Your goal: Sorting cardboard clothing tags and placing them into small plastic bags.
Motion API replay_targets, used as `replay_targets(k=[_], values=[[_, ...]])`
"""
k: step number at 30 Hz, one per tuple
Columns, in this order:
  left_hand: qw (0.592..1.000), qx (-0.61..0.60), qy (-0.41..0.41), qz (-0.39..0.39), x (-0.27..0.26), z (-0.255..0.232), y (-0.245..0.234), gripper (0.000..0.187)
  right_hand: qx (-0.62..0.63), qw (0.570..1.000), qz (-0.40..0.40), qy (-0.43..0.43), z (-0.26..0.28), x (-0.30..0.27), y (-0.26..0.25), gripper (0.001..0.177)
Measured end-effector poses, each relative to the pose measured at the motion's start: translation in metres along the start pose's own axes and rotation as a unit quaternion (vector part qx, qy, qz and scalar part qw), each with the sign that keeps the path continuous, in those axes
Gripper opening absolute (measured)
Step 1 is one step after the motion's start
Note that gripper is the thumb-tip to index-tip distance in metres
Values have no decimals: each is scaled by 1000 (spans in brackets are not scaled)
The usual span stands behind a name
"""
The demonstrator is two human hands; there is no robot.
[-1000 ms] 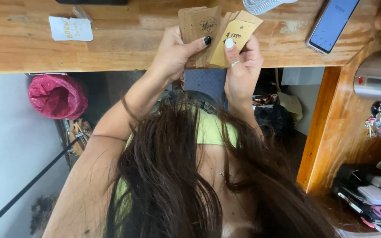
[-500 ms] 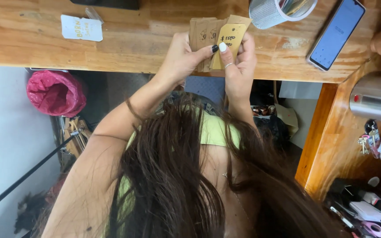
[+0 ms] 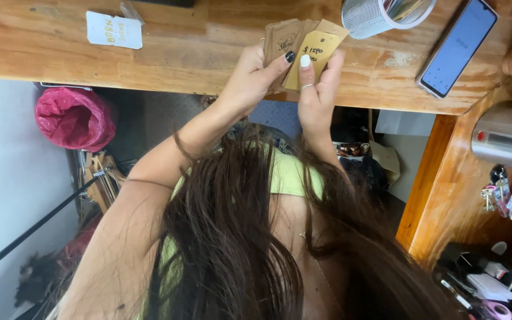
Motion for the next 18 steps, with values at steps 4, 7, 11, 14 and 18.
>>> replay_targets(k=[4, 7, 11, 14, 18], values=[[993, 117, 22, -23, -2, -11, 3, 10, -15, 999, -23, -18, -2, -5, 6, 31], [995, 77, 40, -39, -4, -2, -3, 22, -76, 996, 15, -52, 10, 0, 1, 32], [996, 32, 36, -79, -7, 5, -6, 20, -227, 971, 48, -62, 18, 5, -3, 30], [999, -4, 5, -45, -5, 12, -11, 25, -207, 972, 65, -94, 3, 6, -11, 26], [980, -121, -55, -147, -2, 20, -45, 23, -429, 881, 50, -192, -1, 24, -26, 15]])
Point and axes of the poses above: each hand's wrist, its own x-axis towards the middle knuckle, its own y-axis out of the palm, z = x × y, the point moved 4 cm from there along x, towards the middle knuckle, and after that the axes turned 2 degrees about x, right-handed, at the moved point
